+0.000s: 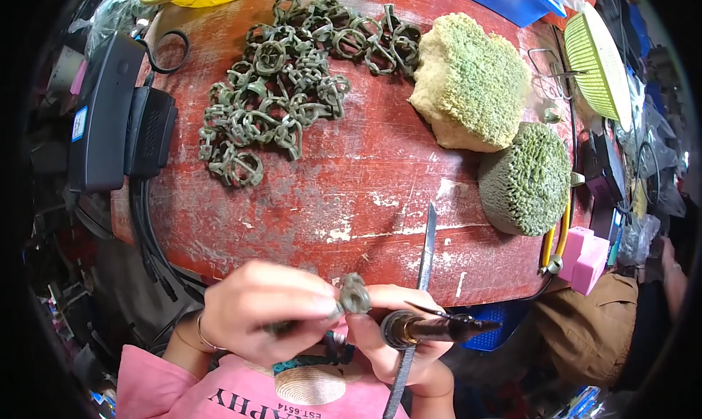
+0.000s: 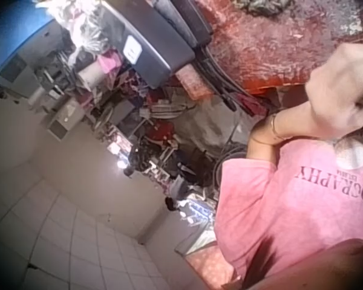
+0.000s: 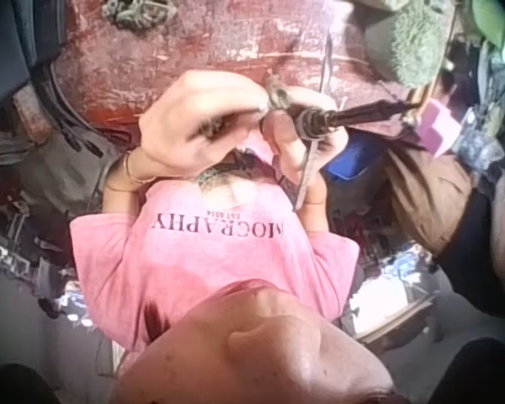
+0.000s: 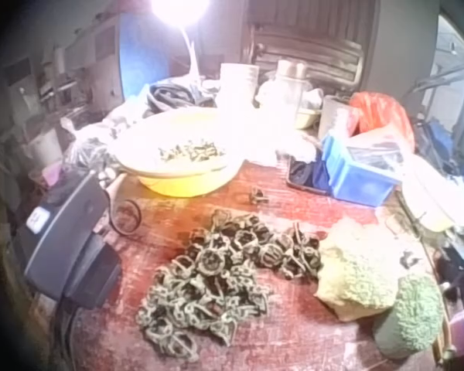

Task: The recorder uses a heated wax pen to attach or refine small green wax jewelry molds in a workshop setting.

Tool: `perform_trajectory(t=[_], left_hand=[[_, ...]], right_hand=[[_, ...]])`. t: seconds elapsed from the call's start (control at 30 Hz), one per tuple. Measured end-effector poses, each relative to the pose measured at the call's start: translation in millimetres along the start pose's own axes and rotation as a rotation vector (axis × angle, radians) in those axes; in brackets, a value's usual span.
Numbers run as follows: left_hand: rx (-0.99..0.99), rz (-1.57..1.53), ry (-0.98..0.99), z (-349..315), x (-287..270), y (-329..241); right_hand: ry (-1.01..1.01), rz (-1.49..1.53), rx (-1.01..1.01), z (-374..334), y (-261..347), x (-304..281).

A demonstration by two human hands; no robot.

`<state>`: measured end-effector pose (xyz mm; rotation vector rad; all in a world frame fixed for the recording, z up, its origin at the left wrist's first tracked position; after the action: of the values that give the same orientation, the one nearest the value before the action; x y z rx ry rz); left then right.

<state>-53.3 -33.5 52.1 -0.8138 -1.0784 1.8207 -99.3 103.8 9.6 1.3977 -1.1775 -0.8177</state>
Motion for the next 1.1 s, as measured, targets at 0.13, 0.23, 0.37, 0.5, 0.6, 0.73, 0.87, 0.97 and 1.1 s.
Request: perform_trajectory(t=[0.13,0.23,0.37,0.5,0.6,0.73,0.87,0.97,1.1], left_hand=[[-0.553,-0.331,-0.140,-10,-1,37],[-0.889,-0.653,-0.177,-21,7,49],[-1.033,-0.823,-0.155,-25,15,53],[-1.054,-0.836,-0.115,-26,18,55],[-0.987,-0.758,-0.112,-25,16,52],[-0.617,-0.416,-0.001,-12,12,42],[-0.316,-0.279,0.054,-4,11,31],[-0.528,-0.354,0.024,-11,11,38],[-0.637,-0.438,-0.025,-13,9,41]], right_hand=[[-0.018,0.036,0.040,-6,-5,-6],[-0.017,0.089,0.087,-6,-6,-5],[-0.048,0.097,0.079,-4,-3,-1],[-0.108,0.099,0.058,-3,-1,-2],[-0.076,0.091,0.076,-4,-4,-8],[-0.094,0.180,0.161,-1,-2,-6],[-0.113,0.075,0.059,4,-2,-2],[-0.050,0.240,0.131,3,-5,-6],[-0.028,0.081,0.086,4,1,-1]])
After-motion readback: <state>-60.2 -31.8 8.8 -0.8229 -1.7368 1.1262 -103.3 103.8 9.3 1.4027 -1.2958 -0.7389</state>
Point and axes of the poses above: each hand's wrist, its own z-axis towards the middle knuckle, its own x-axis out of the palm, y = z × x, the point moved 8 cm from there along z, towards the middle knuckle, and after that the axes turned 9 degrees about -y, right-handed, at the moved point
